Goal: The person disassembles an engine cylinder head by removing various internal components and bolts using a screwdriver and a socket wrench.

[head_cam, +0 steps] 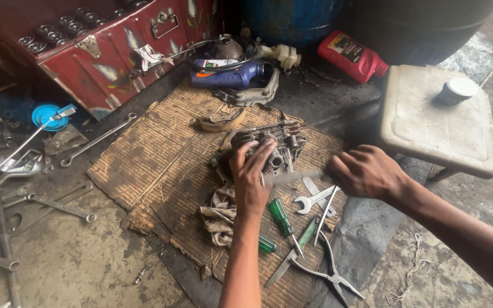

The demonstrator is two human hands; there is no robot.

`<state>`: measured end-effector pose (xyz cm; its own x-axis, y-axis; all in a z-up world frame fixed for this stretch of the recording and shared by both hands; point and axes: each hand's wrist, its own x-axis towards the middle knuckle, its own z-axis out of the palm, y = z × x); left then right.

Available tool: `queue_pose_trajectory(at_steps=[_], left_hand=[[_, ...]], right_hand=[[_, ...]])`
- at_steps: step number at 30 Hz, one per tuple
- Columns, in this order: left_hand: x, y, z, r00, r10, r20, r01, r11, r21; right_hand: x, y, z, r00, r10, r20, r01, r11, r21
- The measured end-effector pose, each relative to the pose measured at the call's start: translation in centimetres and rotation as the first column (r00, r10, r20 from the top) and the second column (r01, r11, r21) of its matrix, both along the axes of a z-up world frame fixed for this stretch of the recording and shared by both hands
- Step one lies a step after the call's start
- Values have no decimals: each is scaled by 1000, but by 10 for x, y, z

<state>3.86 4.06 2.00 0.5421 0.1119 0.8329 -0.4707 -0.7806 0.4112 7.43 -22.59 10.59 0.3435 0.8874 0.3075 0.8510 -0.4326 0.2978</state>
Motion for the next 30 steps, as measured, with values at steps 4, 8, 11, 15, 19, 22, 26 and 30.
queue_pose_trajectory(at_steps=[4,8,11,15,19,22,26,30], left_hand=[[5,3,-4,990,-25,-141,28,999,23],[9,-14,-12,997,9,-71,-16,995,-99],[11,-21,-17,995,19,-101,-38,983,-182],[4,-18,-11,994,35,-105,-54,980,-190],[5,-6,2,994,18,-108,-37,984,-173],[2,0,6,988,-16,-155,-10,986,-165],[4,-1,6,980,-20,-199,-26,975,-221],[0,-1,10,980,-16,-198,-26,978,-205]], right_hand=[[-1,-2,-2,917,363,163,-394,890,231],[0,6,-7,999,11,-52,-5,994,112],[7,-3,2,994,86,-68,-67,967,246],[6,-3,-5,997,75,-12,-72,978,196],[4,-12,-16,993,14,-119,13,974,225],[3,-8,-16,958,282,-41,-248,895,372],[7,-6,-15,971,-79,-226,102,990,92],[10,-2,-32,959,-124,-256,173,969,178]])
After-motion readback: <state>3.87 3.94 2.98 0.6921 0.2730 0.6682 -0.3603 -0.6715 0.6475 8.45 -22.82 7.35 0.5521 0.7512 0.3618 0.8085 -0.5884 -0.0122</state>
